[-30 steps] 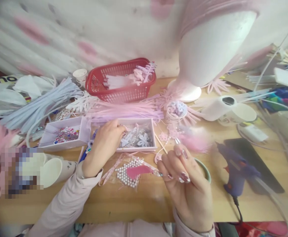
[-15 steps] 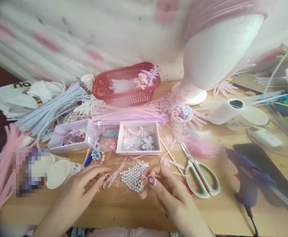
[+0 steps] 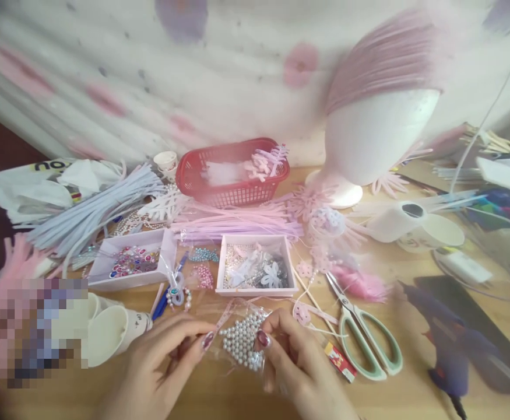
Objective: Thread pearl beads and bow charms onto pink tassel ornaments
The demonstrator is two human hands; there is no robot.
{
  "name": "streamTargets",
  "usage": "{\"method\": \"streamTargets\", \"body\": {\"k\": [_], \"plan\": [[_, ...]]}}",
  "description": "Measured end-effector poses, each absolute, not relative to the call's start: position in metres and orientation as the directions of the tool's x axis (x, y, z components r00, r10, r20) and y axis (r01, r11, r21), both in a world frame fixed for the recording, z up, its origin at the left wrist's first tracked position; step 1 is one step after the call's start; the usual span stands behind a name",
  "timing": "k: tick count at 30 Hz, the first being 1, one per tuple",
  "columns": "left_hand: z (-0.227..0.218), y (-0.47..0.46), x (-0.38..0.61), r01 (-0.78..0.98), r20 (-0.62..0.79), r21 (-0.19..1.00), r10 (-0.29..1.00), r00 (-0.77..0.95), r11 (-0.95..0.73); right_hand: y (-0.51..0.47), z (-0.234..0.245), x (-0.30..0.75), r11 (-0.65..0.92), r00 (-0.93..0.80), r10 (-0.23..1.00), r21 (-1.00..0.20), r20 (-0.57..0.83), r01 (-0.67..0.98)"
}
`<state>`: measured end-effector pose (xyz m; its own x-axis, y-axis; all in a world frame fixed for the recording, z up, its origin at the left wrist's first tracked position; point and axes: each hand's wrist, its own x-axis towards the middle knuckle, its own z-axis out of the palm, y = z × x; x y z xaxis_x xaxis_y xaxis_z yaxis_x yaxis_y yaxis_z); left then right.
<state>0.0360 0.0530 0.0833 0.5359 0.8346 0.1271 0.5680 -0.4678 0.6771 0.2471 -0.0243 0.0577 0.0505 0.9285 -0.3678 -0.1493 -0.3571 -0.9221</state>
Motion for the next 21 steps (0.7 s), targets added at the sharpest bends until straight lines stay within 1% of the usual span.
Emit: {"method": "streamTargets", "body": {"k": [1, 2, 3, 4, 5, 6, 8, 14, 21], "plan": [[0.09, 0.06, 0.046, 0.542, 0.19, 0.661, 0.815, 0.547, -0.519, -0.023, 0.06, 0.245, -0.359, 0.071, 0.924, -0.916, -0.376, -0.177], [0.095, 0.07, 0.058, 0.561, 0.242, 0.605, 0.801, 0.547, -0.565, -0.021, 0.062, 0.242, -0.354, 0.106, 0.92, -0.915, -0.378, -0.193], [0.098, 0.081, 0.069, 0.621, 0.259, 0.519, 0.8, 0.541, -0.587, -0.019, 0.064, 0.24, -0.337, 0.151, 0.917, -0.921, -0.368, -0.194], [0.099, 0.093, 0.081, 0.682, 0.261, 0.412, 0.795, 0.548, -0.605, -0.018, 0.065, 0.239, -0.312, 0.195, 0.918, -0.933, -0.345, -0.179], [0.098, 0.105, 0.091, 0.743, 0.232, 0.3, 0.801, 0.552, -0.598, -0.016, 0.065, 0.237, -0.282, 0.235, 0.921, -0.947, -0.312, -0.154], [0.095, 0.115, 0.1, 0.776, 0.2, 0.217, 0.805, 0.558, -0.592, -0.015, 0.065, 0.237, -0.251, 0.268, 0.923, -0.96, -0.276, -0.126], [0.088, 0.132, 0.111, 0.786, 0.155, 0.118, 0.793, 0.59, -0.607, -0.015, 0.062, 0.238, -0.199, 0.296, 0.93, -0.976, -0.217, -0.089], [0.074, 0.143, 0.119, 0.767, 0.095, 0.016, 0.765, 0.638, -0.642, -0.02, 0.052, 0.249, -0.151, 0.139, 0.978, -0.988, -0.155, -0.04], [0.072, 0.144, 0.124, 0.775, 0.094, -0.033, 0.77, 0.631, -0.631, -0.02, 0.053, 0.252, -0.159, 0.117, 0.98, -0.987, -0.158, -0.004]]}}
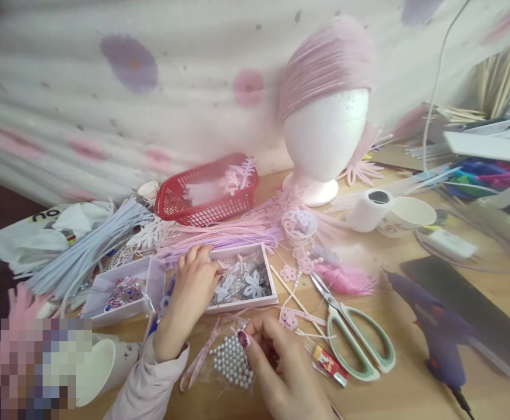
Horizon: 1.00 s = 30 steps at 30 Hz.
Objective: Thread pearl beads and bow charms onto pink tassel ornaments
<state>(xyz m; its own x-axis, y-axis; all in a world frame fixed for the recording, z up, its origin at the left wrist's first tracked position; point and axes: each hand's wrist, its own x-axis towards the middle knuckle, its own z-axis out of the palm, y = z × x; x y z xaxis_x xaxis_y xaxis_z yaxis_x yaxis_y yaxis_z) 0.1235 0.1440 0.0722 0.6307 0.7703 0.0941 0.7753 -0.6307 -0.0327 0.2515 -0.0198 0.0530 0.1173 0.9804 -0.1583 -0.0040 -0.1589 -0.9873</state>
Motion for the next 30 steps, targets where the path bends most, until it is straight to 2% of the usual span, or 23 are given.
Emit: {"method": "streamTargets", "body": {"k": [2, 4, 6, 9, 13, 18, 21, 24, 27, 30], "plan": [[0.074, 0.144, 0.123, 0.773, 0.096, -0.044, 0.767, 0.634, -0.633, -0.019, 0.053, 0.25, -0.158, 0.129, 0.979, -0.987, -0.159, -0.018], [0.078, 0.141, 0.119, 0.778, 0.137, 0.001, 0.77, 0.623, -0.629, -0.019, 0.052, 0.249, -0.153, 0.164, 0.974, -0.987, -0.16, -0.053], [0.084, 0.133, 0.111, 0.763, 0.219, 0.148, 0.773, 0.595, -0.629, -0.019, 0.051, 0.248, -0.144, 0.195, 0.968, -0.985, -0.159, -0.091], [0.092, 0.114, 0.091, 0.663, 0.29, 0.438, 0.793, 0.536, -0.608, -0.018, 0.046, 0.247, -0.145, 0.157, 0.974, -0.982, -0.163, -0.117], [0.084, 0.082, 0.062, 0.541, 0.26, 0.691, 0.864, 0.432, -0.479, -0.017, 0.04, 0.245, -0.142, 0.133, 0.979, -0.985, -0.155, -0.101], [0.062, 0.057, 0.048, 0.333, 0.082, 0.927, 0.961, 0.264, -0.171, -0.016, 0.043, 0.236, -0.134, 0.126, 0.981, -0.987, -0.146, -0.093], [0.057, 0.048, 0.049, 0.165, -0.006, 0.986, 0.98, 0.199, -0.027, -0.019, 0.046, 0.227, -0.121, 0.149, 0.979, -0.987, -0.136, -0.109], [0.054, 0.04, 0.052, 0.001, -0.14, 0.99, 0.969, 0.204, 0.142, -0.023, 0.047, 0.215, -0.101, 0.183, 0.975, -0.986, -0.125, -0.136], [0.048, 0.034, 0.055, -0.19, -0.287, 0.922, 0.926, 0.246, 0.337, -0.028, 0.045, 0.204, -0.1, 0.216, 0.967, -0.983, -0.133, -0.157], [0.041, 0.028, 0.058, -0.378, -0.359, 0.818, 0.898, 0.253, 0.433, -0.03, 0.04, 0.194, -0.038, 0.287, 0.955, -0.993, -0.07, -0.114]]}}
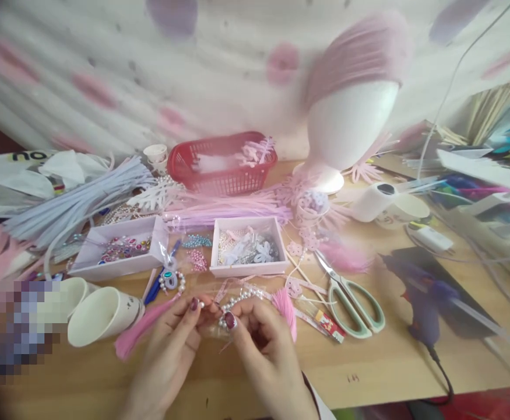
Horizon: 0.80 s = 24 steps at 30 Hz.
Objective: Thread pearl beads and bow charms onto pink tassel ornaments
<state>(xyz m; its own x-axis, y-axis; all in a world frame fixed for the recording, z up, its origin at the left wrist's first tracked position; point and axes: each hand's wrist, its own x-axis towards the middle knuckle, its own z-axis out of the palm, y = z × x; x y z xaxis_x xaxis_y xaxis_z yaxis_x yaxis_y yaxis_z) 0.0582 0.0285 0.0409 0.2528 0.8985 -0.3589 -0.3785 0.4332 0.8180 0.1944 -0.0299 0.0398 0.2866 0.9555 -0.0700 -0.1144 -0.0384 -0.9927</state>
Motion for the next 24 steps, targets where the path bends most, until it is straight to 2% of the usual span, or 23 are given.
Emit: {"method": "streamTargets", "body": {"k": [3, 6, 13, 18, 24], "plan": [[0.038, 0.026, 0.061, -0.495, -0.435, 0.697, 0.855, 0.281, 0.518, -0.031, 0.034, 0.189, -0.018, 0.27, 0.962, -0.998, -0.033, -0.057], [0.037, 0.024, 0.063, -0.565, -0.495, 0.563, 0.794, 0.353, 0.603, -0.035, 0.032, 0.188, -0.068, 0.267, 0.96, -0.996, -0.083, -0.066], [0.037, 0.019, 0.068, -0.651, -0.497, 0.377, 0.737, 0.457, 0.658, -0.037, 0.038, 0.187, 0.02, 0.334, 0.942, -1.0, 0.015, -0.01], [0.042, 0.017, 0.068, -0.656, -0.514, 0.21, 0.653, 0.556, 0.725, -0.033, 0.042, 0.185, 0.027, 0.312, 0.95, -0.999, 0.018, -0.023], [0.04, 0.015, 0.068, -0.674, -0.498, 0.173, 0.655, 0.569, 0.718, -0.036, 0.04, 0.186, 0.029, 0.281, 0.959, -0.999, 0.04, 0.045]]}}
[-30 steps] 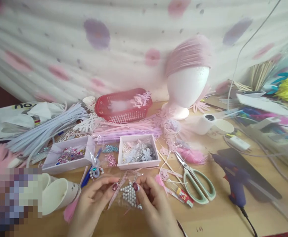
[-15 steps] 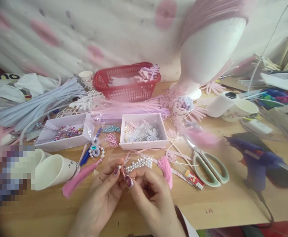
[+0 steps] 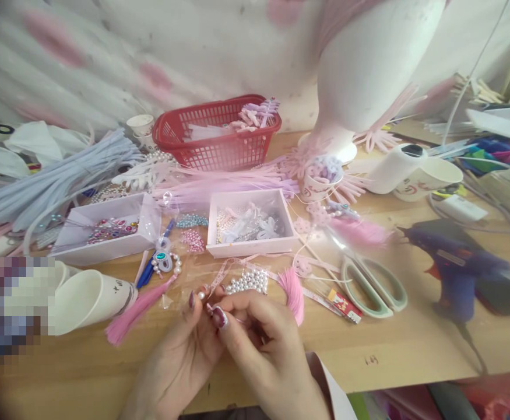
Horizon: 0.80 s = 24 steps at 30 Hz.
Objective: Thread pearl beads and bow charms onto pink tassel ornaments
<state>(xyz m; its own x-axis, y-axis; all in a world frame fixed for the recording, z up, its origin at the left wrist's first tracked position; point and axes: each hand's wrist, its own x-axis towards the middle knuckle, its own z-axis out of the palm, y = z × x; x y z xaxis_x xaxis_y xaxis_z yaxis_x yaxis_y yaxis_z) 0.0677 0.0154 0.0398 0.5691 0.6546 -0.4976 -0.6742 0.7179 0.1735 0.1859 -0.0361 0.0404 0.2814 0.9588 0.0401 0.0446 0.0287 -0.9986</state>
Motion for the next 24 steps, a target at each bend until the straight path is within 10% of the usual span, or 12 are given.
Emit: {"method": "streamTargets", "body": {"k": [24], "plan": [[0.0405, 0.0127, 0.0724, -0.668, -0.538, 0.144, 0.624, 0.567, 0.73, -0.0347, 0.0415, 0.1888, 0.131, 0.291, 0.933, -0.953, 0.212, 0.272]]}}
